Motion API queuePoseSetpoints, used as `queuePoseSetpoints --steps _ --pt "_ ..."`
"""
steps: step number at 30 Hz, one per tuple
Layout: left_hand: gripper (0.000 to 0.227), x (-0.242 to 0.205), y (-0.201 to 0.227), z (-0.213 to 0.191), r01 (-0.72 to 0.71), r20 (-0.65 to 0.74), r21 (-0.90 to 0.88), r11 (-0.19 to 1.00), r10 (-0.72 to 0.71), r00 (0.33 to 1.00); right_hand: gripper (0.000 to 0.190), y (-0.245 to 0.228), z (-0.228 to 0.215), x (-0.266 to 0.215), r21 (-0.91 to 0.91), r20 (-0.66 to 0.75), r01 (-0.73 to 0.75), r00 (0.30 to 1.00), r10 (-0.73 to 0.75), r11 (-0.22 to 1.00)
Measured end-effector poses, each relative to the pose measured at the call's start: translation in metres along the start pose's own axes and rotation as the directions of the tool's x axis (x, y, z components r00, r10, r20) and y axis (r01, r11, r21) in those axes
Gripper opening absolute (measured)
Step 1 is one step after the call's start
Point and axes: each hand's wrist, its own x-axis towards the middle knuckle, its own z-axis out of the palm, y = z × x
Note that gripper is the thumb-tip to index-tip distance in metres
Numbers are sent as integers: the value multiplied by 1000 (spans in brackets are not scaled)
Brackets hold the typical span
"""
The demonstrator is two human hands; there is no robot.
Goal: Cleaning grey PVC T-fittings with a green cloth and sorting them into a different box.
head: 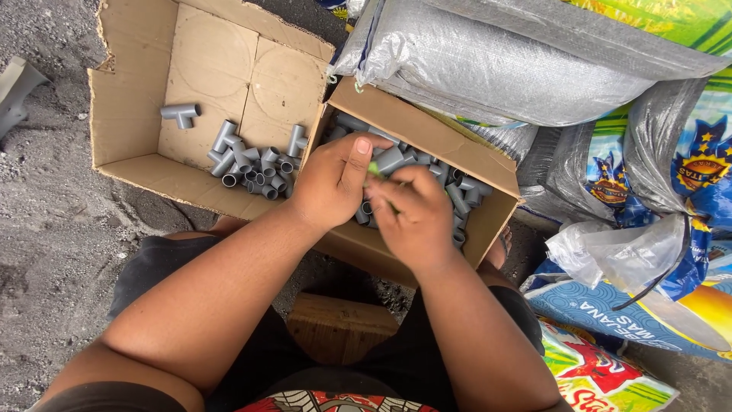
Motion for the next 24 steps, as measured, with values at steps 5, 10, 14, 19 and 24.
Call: queuePoseSetpoints --steps 5,10,14,19,24 --pt "52 4 -5 4 -47 -15 -24 999 47 999 30 3 -17 11 144 -67 -76 994 86 987" --pt "53 3 -15 5 -95 -11 -54 994 95 995 24 -10 -8 4 127 64 -73 996 65 989" --pt "52 3 -15 6 -123 -34 -85 989 120 992 28 -4 -15 11 152 58 -126 991 118 980" --pt "53 2 -8 3 -157 -47 -99 983 153 987 23 -6 -15 16 171 -38 -140 988 148 975" --pt "50 -2 -11 5 -174 -80 -122 977 165 983 16 -25 -7 17 108 114 -75 992 62 991"
